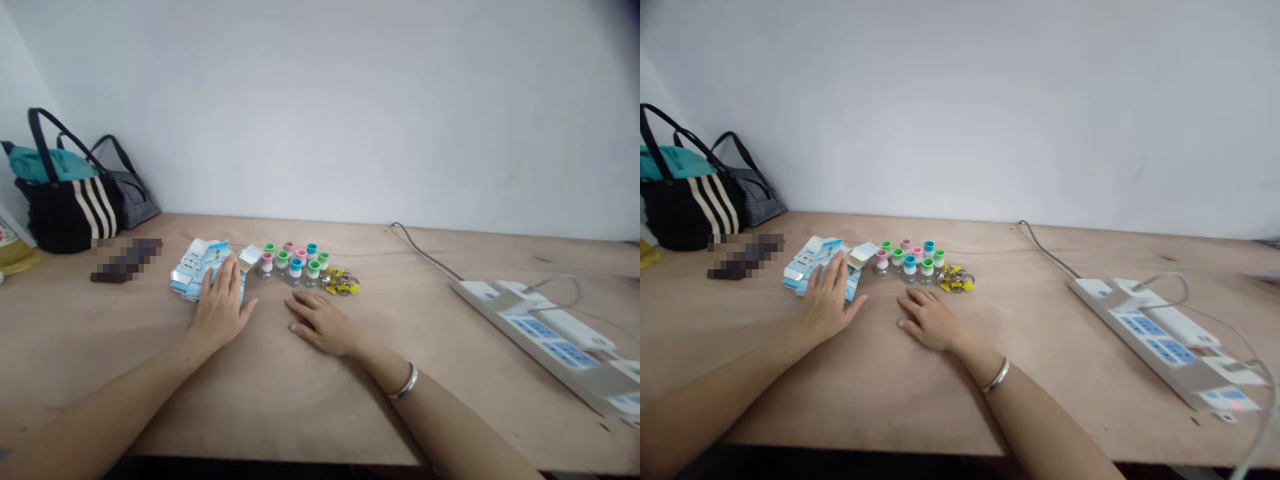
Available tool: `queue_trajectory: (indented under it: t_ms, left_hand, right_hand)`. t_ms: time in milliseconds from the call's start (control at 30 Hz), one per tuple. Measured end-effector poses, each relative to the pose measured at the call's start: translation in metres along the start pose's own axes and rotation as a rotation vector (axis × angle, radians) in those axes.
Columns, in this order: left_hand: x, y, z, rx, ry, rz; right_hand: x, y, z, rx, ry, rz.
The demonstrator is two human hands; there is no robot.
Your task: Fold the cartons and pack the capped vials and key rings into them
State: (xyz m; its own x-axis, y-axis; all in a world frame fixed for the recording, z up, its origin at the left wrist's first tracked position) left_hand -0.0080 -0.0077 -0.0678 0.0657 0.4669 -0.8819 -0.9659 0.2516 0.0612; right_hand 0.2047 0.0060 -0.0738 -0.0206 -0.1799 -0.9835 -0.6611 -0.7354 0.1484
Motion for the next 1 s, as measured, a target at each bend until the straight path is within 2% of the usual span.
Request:
queue_trajectory:
  t_ms: [167, 267, 367, 500, 600, 667, 733, 867, 933, 1000]
  left_hand:
    - [-0.006, 0.007, 0.0, -0.091, -0.119, -0.094]
    - [-0.009, 0.007, 0.001, -0.079, -0.174, -0.134]
    - [-0.015, 0.005, -0.001, -0.036, -0.293, -0.179]
    - [-0.031, 0.001, -0.009, 0.035, -0.498, -0.181]
    - [-0.04, -0.005, -0.015, 0.113, -0.557, -0.245]
    - [-0.039, -0.008, -0.015, 0.173, -0.489, -0.411]
    - [-0.03, -0.012, -0.012, 0.2, -0.349, -0.668]
    - [0.001, -0.017, -0.009, 0.118, -0.054, -1.155]
    - [0.014, -0.017, -0.009, 0.054, 0.037, -1.278]
    - [0.021, -0.017, -0.009, 0.024, 0.116, -1.292]
  right_hand:
    - [0.0, 0.0, 0.0, -0.002, -0.012, 0.014]
    - [0.001, -0.001, 0.0, -0.006, -0.016, 0.029]
    - [0.001, -0.002, -0.001, -0.011, -0.064, 0.071]
    - [-0.004, -0.005, -0.001, -0.014, -0.219, 0.156]
    - [-0.014, -0.007, -0.005, -0.006, -0.483, 0.154]
    - [-0.022, -0.008, -0.012, 0.051, -0.692, 0.088]
    - [-0.027, -0.007, -0.017, 0.077, -0.767, -0.009]
    - [-0.029, -0.002, -0.015, -0.015, -0.558, -0.061]
    - [-0.029, -0.003, -0.015, -0.021, -0.506, 0.004]
    - [-0.03, -0.005, -0.015, -0.024, -0.49, 0.081]
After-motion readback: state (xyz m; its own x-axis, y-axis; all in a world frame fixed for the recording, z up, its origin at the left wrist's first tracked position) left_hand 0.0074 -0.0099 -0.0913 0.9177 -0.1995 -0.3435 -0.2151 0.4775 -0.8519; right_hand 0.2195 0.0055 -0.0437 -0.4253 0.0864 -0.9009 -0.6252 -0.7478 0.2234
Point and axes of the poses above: each hand's wrist, its own z-axis towards the middle knuckle, its own x-axis out of the palm, y = z × x, the point moved 4 cm from there along z, towards the middle knuckle, and after that the axes turned 14 degrees about y, right-handed, at the moved point
